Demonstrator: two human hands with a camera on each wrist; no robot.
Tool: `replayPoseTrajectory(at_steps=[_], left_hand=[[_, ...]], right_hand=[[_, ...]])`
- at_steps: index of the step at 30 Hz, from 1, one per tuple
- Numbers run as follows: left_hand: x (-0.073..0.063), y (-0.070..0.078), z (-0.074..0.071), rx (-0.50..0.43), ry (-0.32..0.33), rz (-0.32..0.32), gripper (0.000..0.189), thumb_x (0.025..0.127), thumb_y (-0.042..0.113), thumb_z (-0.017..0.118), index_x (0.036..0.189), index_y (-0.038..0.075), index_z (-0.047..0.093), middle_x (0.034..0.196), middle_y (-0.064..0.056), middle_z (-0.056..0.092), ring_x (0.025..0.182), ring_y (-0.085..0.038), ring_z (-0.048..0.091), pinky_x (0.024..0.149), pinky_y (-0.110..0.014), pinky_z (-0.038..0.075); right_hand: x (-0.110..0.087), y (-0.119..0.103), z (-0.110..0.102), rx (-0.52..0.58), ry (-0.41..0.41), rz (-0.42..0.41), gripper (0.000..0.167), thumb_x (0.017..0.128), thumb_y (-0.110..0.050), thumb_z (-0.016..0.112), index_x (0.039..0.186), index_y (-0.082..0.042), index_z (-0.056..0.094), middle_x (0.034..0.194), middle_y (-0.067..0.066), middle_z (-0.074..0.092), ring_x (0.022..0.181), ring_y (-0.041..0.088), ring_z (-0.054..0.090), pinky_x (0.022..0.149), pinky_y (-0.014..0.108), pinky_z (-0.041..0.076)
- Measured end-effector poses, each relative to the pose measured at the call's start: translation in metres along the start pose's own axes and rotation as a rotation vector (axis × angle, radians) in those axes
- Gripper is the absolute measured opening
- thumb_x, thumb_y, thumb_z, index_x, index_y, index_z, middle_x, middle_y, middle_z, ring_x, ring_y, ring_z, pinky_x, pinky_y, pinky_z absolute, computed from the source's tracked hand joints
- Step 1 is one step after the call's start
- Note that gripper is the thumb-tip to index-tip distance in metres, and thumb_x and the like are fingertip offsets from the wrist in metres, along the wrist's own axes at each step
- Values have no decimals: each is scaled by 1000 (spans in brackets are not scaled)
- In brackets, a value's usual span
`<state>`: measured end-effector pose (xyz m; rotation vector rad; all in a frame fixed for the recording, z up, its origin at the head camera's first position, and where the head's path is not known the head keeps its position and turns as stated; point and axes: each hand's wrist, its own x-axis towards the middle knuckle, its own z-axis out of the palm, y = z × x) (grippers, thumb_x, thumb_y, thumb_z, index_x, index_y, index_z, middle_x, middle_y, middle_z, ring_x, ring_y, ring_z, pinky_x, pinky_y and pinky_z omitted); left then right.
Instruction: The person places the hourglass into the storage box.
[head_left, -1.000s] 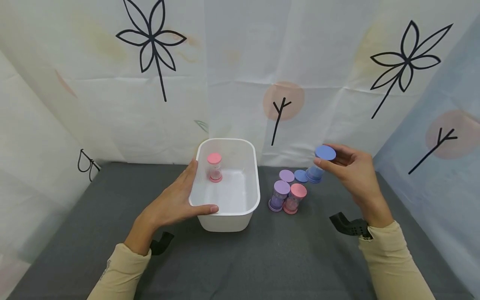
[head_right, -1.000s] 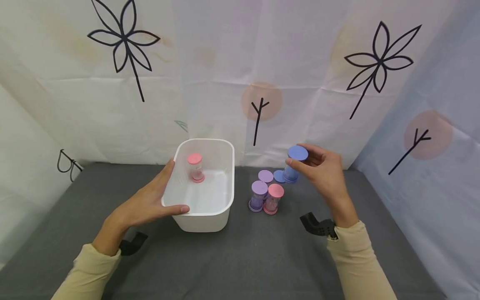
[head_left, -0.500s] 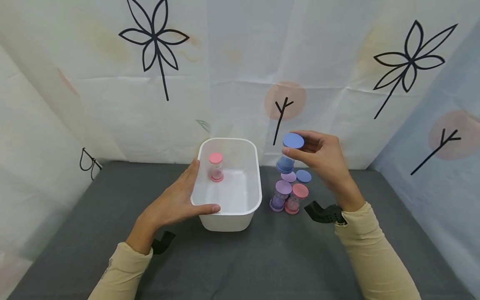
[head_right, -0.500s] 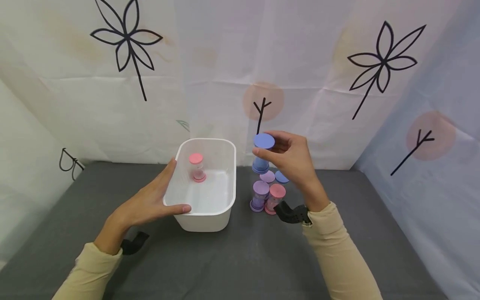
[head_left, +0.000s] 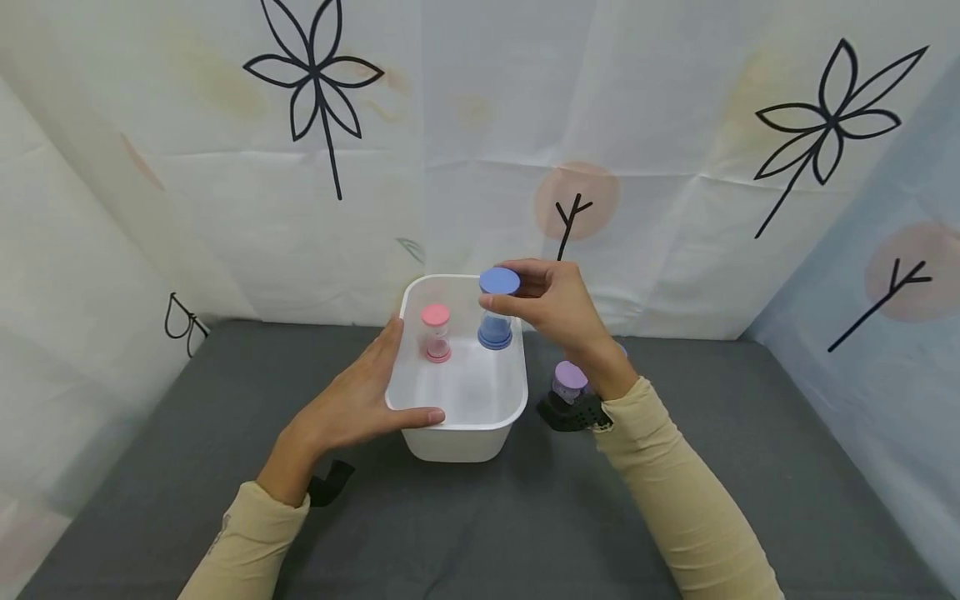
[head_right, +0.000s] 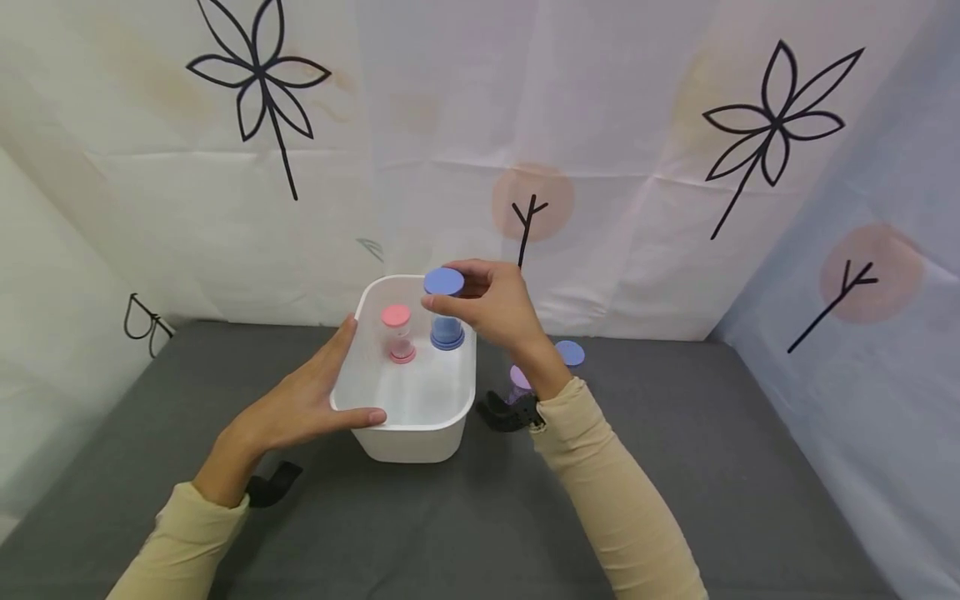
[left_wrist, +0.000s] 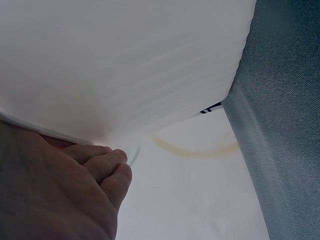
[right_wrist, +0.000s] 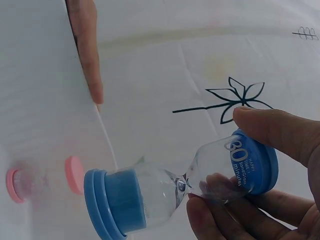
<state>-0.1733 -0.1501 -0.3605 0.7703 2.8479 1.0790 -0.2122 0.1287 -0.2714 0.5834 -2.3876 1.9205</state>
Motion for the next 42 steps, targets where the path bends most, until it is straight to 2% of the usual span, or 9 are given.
replayPoseTrajectory(at_steps=[6,12,17,21,26,33,42], left_hand=[[0,0,0,-3,0,2,130,77,68,77,163,25,-11,169,-4,7,147,-30,27,107,-61,38],[-1,1,-1,3,-15,-21,130,78,69,76,162,24,-12,170,-2,2,151,-31,21,110,-61,35],[-2,1,-1,2,-18,-24,131,77,70,76,162,24,-13,169,1,-1,151,-30,19,110,-61,34],[-1,0,-1,-4,-22,-27,131,77,69,76,162,25,-13,169,3,-1,151,-30,20,110,-61,35],[-1,0,-1,13,-25,-26,131,78,71,75,162,23,-13,170,2,-3,153,-28,13,114,-59,29],[1,1,-1,15,-19,1,130,79,68,76,162,21,-13,169,1,-3,153,-27,12,115,-58,28],[0,1,-1,20,-25,-5,130,79,69,75,162,20,-13,169,0,-5,154,-28,12,114,-59,28]], right_hand=[[15,5,25,-33,-46,8,40,84,-11,84,121,0,71,108,11,75,100,22,73,94,39,54],[30,7,42,-33,-68,25,40,83,-12,85,119,1,72,105,10,75,97,21,73,91,35,54],[43,13,54,-57,-59,75,41,82,-13,86,118,0,73,102,9,75,94,20,71,85,33,53],[50,18,63,-88,-50,129,44,82,-16,87,120,-1,72,103,7,74,95,19,69,85,32,53],[55,24,71,-109,-56,158,45,84,-17,85,123,1,70,107,9,73,99,20,69,87,32,54],[56,30,75,-133,-59,166,47,83,-17,86,124,1,69,106,9,74,97,19,69,84,30,55],[56,40,81,-209,-128,137,37,79,-13,87,111,1,74,97,11,75,87,15,69,74,25,53]])
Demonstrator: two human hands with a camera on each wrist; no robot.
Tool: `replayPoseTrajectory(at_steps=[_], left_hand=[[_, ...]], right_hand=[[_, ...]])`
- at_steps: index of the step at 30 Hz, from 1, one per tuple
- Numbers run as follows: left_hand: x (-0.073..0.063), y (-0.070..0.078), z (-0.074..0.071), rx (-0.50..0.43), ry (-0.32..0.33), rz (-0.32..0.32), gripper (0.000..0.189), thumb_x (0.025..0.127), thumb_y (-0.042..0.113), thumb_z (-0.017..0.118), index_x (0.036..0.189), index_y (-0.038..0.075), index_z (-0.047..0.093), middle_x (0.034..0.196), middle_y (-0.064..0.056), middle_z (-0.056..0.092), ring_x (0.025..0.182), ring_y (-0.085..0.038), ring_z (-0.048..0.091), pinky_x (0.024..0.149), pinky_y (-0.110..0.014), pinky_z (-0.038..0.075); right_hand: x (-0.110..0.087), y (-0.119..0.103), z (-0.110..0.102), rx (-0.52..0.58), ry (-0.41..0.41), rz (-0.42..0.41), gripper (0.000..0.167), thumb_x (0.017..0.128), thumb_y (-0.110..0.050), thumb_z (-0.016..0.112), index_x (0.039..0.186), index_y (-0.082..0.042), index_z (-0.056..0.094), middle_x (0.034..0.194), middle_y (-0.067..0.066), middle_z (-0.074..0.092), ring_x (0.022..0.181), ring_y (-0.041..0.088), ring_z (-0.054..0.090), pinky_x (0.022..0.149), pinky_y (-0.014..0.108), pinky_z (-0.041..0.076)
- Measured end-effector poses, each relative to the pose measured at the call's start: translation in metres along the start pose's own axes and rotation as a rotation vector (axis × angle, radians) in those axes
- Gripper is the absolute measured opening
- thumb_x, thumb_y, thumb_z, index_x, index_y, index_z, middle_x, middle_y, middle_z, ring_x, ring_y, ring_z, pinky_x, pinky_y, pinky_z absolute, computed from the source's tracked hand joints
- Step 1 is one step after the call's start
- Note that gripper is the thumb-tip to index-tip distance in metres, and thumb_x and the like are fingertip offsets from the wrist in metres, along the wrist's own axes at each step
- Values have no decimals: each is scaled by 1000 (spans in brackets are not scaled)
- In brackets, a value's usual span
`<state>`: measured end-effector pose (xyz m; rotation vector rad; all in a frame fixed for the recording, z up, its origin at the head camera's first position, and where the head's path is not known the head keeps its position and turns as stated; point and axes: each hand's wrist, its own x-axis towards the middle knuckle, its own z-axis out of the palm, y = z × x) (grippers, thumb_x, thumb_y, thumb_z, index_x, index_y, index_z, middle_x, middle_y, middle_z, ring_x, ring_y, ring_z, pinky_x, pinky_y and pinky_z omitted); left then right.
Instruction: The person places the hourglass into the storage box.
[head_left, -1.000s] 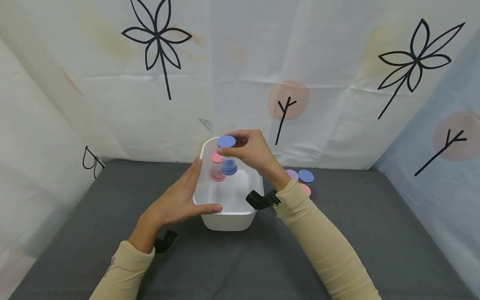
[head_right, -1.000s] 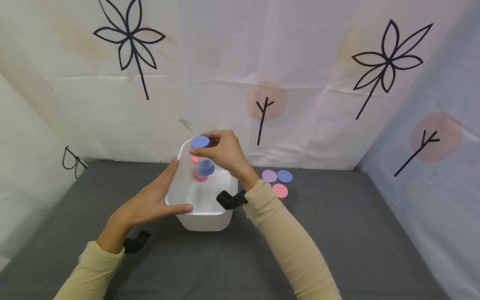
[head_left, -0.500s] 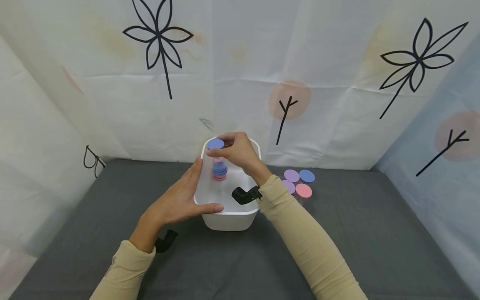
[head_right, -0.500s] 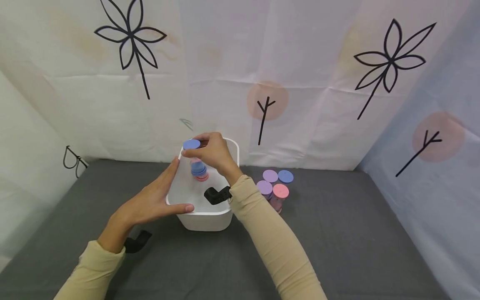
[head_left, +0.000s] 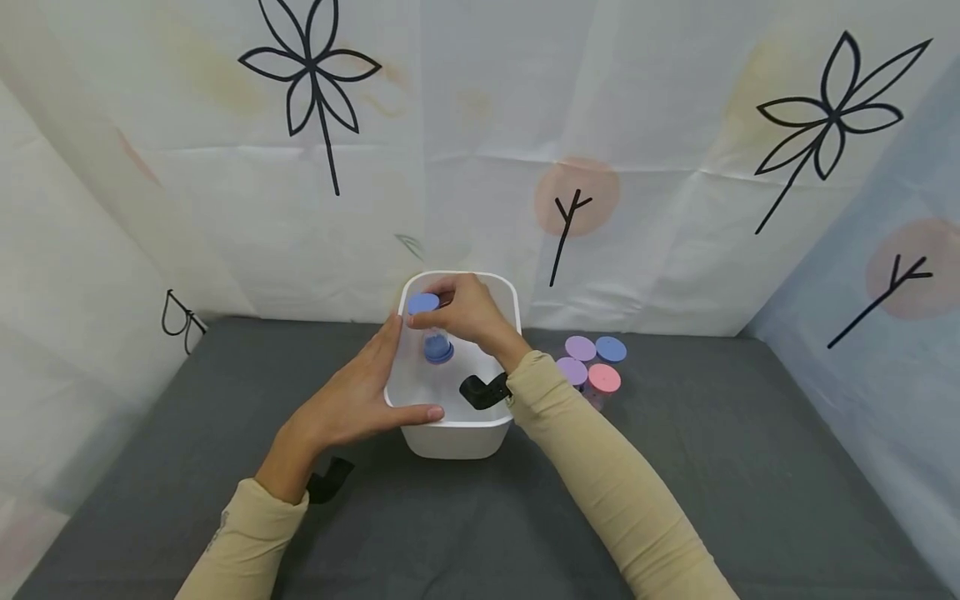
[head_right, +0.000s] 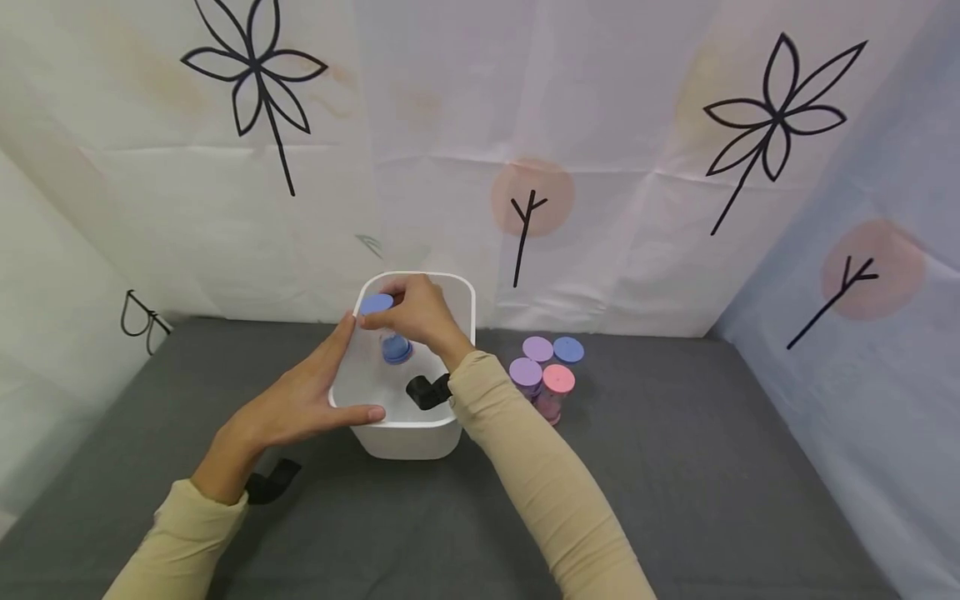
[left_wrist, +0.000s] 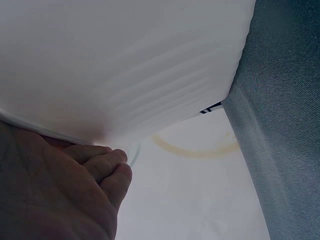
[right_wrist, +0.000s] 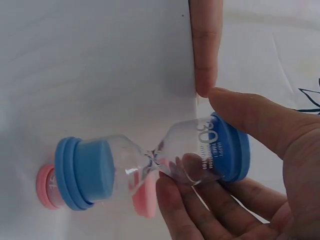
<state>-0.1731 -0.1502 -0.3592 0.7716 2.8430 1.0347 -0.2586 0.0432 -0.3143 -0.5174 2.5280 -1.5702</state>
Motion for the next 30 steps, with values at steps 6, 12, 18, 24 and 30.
replayPoseTrajectory(at_steps=[6,12,18,24,30], left_hand=[[0,0,0,-7,-5,8,130,80,67,75,162,20,-13,169,0,-5,154,-28,11,114,-59,29],[-1,0,-1,-12,-4,-2,130,79,68,75,162,18,-11,170,-1,-4,153,-29,14,113,-59,31],[-1,1,-1,-4,-6,-16,130,79,69,74,162,18,-11,169,0,-5,154,-28,10,114,-59,29],[-1,1,-1,5,-5,-14,130,79,70,74,162,17,-12,169,0,-5,154,-27,8,115,-58,27],[-1,1,0,7,-14,-32,130,79,70,73,162,19,-13,169,1,-7,155,-29,7,115,-60,26]], right_hand=[[1,7,2,-76,-47,33,37,77,-14,89,108,0,76,92,7,74,84,14,67,74,25,52],[1,9,2,-145,-69,70,32,77,-16,89,102,-2,77,90,4,74,84,14,65,73,24,51],[1,9,2,-248,-81,111,42,75,-18,91,110,0,76,93,5,73,84,15,64,71,24,50],[1,10,3,-314,-120,126,48,74,-17,91,116,1,75,104,8,74,87,15,64,74,24,50],[2,12,4,-377,-160,148,49,75,-19,91,117,0,75,100,6,75,84,15,64,74,26,50]])
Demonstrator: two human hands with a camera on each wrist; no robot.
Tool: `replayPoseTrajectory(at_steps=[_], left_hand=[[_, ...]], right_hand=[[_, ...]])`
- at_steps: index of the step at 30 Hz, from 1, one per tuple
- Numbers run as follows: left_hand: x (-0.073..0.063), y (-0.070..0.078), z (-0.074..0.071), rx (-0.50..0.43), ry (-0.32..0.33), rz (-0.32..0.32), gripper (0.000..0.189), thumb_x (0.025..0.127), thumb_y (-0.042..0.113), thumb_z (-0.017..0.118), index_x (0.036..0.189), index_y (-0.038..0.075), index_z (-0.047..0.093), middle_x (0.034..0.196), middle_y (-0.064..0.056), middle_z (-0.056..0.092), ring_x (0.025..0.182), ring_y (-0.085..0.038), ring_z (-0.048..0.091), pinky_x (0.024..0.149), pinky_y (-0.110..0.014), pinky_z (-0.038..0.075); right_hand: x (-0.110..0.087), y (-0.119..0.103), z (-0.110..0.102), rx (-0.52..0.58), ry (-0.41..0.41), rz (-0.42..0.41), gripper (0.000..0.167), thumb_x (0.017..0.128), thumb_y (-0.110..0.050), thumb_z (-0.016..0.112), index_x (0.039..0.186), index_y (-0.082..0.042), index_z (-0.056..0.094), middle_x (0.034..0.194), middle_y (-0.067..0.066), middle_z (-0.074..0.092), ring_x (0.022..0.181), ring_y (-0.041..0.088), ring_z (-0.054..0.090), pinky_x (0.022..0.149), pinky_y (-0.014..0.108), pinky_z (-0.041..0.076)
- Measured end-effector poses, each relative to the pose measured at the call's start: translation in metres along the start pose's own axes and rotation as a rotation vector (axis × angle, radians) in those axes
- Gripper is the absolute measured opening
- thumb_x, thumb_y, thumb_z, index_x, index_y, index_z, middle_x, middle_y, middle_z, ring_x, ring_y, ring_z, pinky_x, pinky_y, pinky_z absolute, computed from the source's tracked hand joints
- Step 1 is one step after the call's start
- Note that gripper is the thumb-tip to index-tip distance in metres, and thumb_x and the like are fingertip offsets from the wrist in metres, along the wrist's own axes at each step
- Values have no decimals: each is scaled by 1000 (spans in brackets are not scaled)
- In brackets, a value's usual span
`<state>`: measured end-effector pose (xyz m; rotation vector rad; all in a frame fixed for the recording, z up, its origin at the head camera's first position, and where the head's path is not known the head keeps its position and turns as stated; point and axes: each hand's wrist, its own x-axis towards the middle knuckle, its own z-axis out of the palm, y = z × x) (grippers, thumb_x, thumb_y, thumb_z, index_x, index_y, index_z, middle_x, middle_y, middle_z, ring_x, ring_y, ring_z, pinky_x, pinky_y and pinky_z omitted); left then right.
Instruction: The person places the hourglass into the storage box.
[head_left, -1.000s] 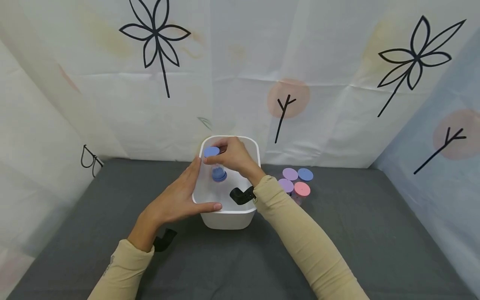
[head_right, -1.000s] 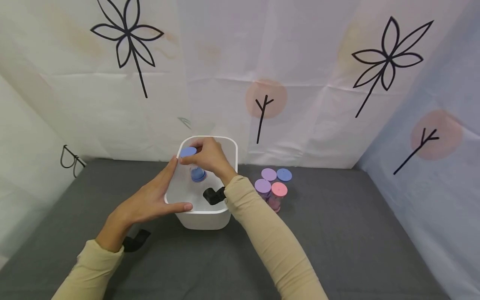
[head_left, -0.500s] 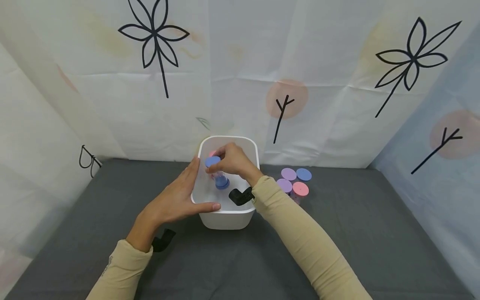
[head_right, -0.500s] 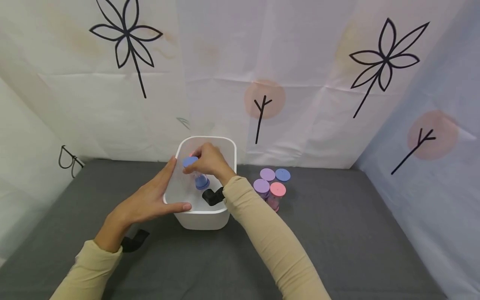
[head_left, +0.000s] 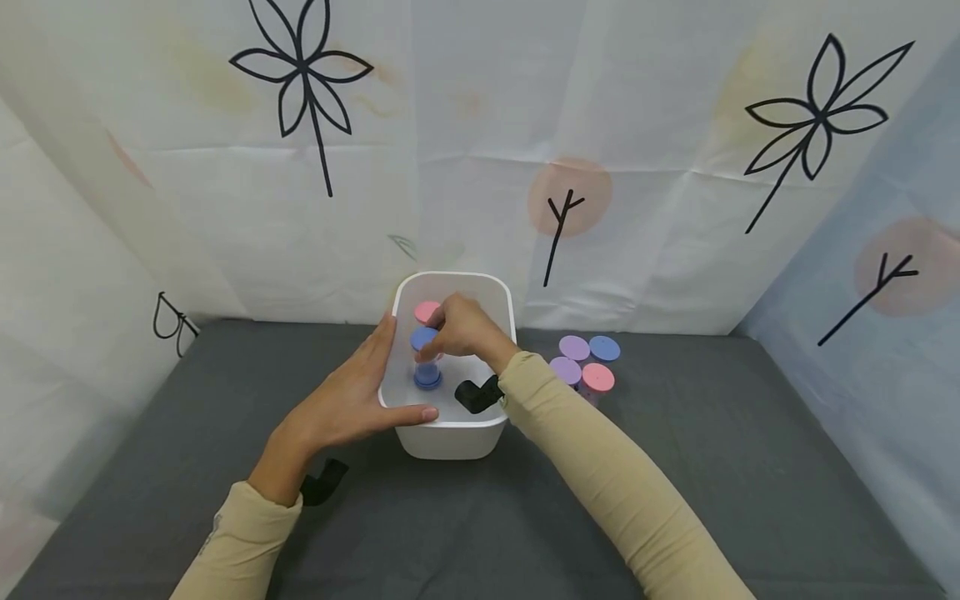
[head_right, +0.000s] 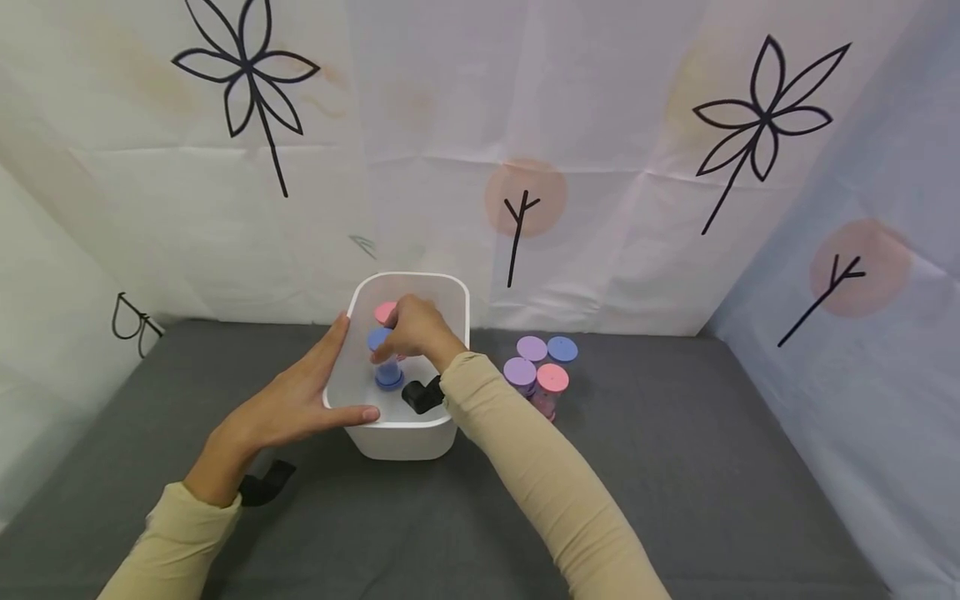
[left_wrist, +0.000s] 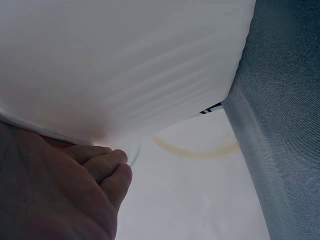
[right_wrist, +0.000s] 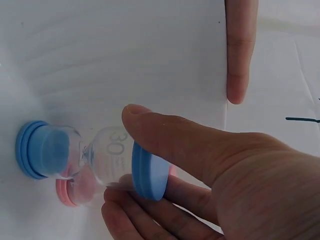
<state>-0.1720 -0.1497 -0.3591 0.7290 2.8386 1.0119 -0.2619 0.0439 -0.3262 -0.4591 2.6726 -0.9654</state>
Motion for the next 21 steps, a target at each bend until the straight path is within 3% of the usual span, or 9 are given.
replayPoseTrajectory(at_steps=[7,14,21], left_hand=[[0,-1,1,0,2,-2,129,80,70,73,161,20,-14,169,1,-6,154,-31,9,113,-62,28],[0,-2,1,-4,18,8,130,79,71,73,162,20,-13,169,2,-5,154,-29,9,114,-61,28],[1,-2,1,-3,23,3,131,78,71,74,162,21,-13,169,3,-5,154,-28,9,114,-60,28]], right_hand=[[-1,0,1,-5,-7,12,52,74,-19,92,118,2,74,101,7,75,84,15,64,77,27,51],[-2,0,2,20,-12,58,37,74,-18,92,103,1,78,85,3,74,81,18,62,75,31,50],[-3,-1,1,-14,6,83,34,73,-21,93,97,-1,78,82,2,71,79,17,59,70,29,48]])
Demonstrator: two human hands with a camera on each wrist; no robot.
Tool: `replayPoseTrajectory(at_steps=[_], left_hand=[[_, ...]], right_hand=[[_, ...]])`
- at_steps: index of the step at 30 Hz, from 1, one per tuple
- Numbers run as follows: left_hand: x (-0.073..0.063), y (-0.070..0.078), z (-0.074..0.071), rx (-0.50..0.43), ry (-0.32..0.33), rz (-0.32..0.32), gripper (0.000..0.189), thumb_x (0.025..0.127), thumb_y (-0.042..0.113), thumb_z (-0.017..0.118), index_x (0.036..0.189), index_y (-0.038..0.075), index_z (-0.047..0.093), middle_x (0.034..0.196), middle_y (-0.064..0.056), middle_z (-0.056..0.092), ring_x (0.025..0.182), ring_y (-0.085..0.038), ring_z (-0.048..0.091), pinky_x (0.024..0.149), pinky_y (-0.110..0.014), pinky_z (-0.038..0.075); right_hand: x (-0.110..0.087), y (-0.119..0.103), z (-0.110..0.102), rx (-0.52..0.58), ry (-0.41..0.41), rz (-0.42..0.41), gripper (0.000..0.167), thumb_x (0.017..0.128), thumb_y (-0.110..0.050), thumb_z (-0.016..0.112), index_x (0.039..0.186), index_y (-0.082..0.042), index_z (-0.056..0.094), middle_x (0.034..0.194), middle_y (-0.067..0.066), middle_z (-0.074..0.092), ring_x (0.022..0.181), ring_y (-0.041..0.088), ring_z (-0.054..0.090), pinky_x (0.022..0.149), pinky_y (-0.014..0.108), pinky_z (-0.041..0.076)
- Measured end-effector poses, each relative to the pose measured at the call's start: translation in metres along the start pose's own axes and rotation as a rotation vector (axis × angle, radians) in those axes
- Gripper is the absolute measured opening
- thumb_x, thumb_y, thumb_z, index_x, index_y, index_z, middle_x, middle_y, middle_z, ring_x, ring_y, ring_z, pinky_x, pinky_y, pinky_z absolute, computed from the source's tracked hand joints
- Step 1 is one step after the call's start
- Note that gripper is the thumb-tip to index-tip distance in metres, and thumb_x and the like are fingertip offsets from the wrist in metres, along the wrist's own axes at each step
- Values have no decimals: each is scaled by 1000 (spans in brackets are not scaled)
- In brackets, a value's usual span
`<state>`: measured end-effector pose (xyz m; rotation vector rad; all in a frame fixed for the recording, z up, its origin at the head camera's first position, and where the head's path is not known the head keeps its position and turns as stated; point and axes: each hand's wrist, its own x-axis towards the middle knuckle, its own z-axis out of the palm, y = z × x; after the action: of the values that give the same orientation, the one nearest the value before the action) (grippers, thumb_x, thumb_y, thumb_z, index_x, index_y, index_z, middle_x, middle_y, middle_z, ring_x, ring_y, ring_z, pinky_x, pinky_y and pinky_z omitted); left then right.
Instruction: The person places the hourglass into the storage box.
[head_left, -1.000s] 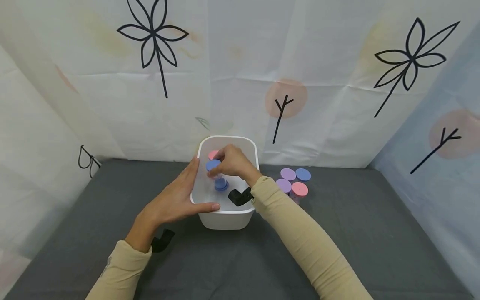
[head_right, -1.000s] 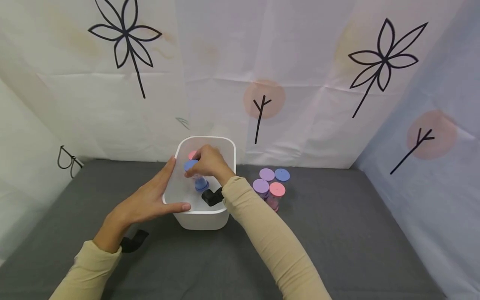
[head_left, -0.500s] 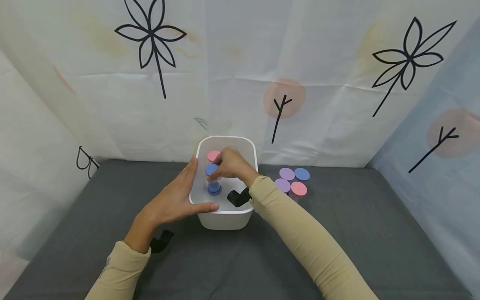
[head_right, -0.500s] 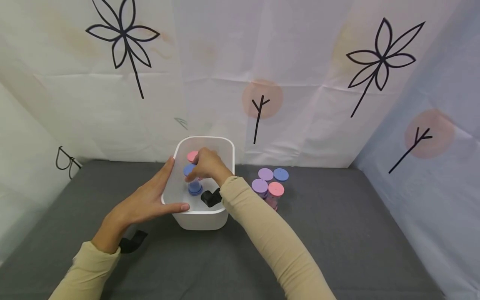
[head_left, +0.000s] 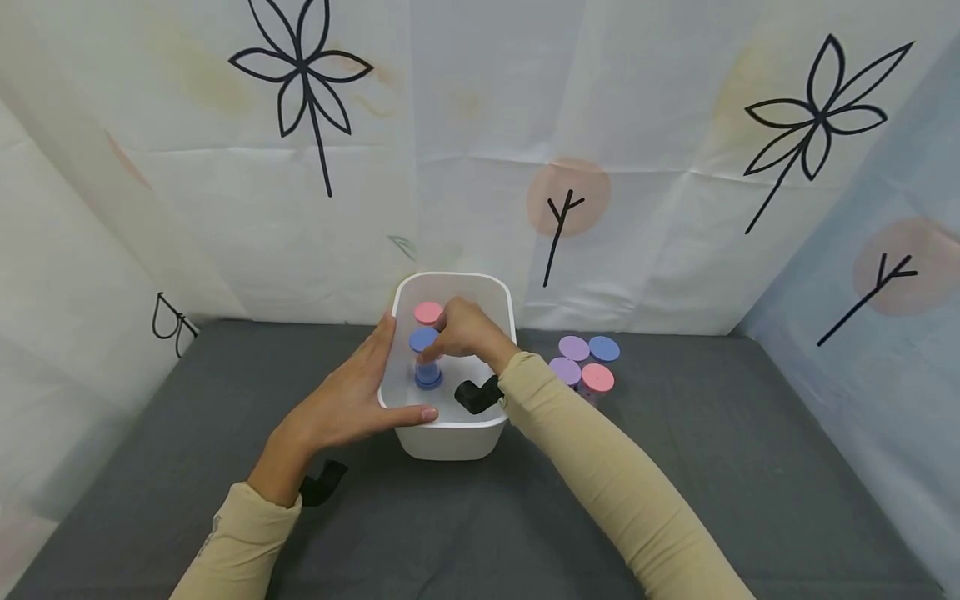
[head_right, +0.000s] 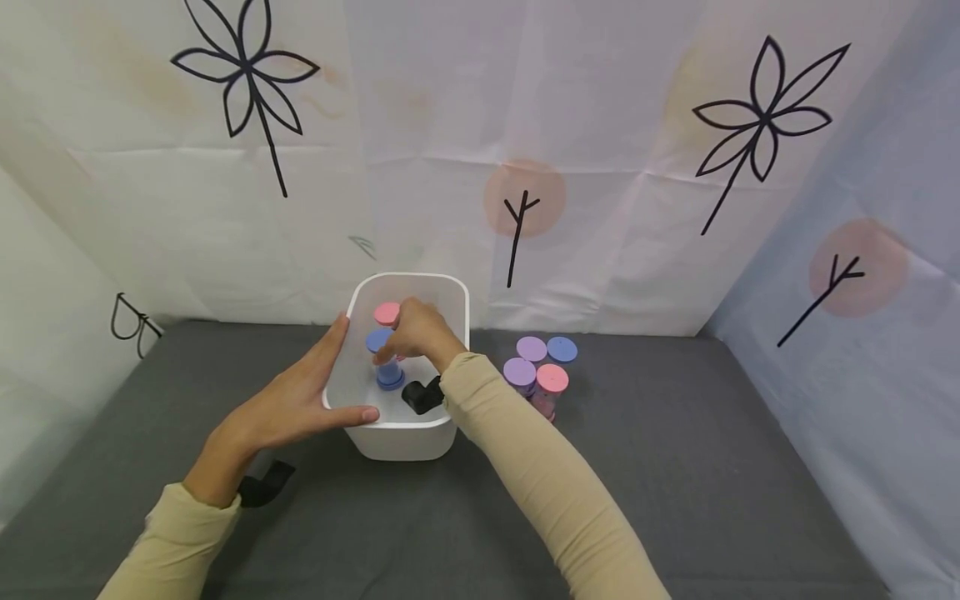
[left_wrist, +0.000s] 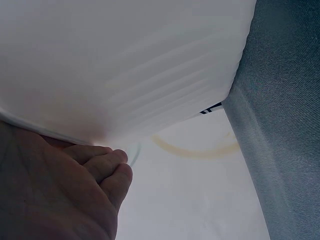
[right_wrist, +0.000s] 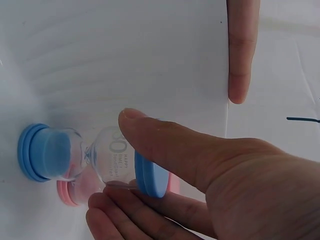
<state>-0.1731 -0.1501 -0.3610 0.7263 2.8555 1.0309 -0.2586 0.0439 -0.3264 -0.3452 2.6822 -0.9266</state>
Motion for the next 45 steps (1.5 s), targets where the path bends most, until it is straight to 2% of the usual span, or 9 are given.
replayPoseTrajectory(at_steps=[6,20,33,38,41,45], left_hand=[[0,0,-1,5,-1,14,130,79,70,74,162,19,-13,169,2,-5,154,-28,9,115,-59,27],[-1,0,-1,-9,2,19,130,79,69,75,162,21,-13,170,1,-4,153,-29,12,114,-60,29],[-1,0,-2,-8,-4,22,130,79,68,75,162,20,-13,170,0,-4,153,-29,12,113,-60,29],[-1,0,-2,-12,1,17,130,79,68,75,162,20,-13,169,1,-4,154,-28,11,114,-59,28],[-1,0,-1,-12,6,22,130,79,69,75,162,20,-13,169,1,-3,153,-28,12,114,-59,29],[-1,0,-1,-6,0,22,131,78,70,75,162,20,-14,169,1,-4,154,-29,11,114,-60,29]], right_hand=[[0,-2,-1,-34,29,9,34,73,-24,93,94,-2,78,81,2,71,78,16,58,67,28,46],[2,-4,1,-50,62,35,47,74,-27,93,107,1,75,98,8,72,88,20,62,78,34,52],[1,-3,0,-64,86,17,37,71,-29,95,88,-4,74,80,2,69,80,19,59,68,30,47],[-1,-5,-3,-76,94,19,36,70,-29,95,87,-5,75,75,0,70,81,19,62,68,30,48],[-4,-9,-6,-75,103,27,38,70,-27,95,93,-3,76,79,2,72,82,19,65,69,32,50],[-9,-12,-13,-87,121,23,45,71,-29,95,102,-1,77,93,7,75,83,20,65,69,32,50]])
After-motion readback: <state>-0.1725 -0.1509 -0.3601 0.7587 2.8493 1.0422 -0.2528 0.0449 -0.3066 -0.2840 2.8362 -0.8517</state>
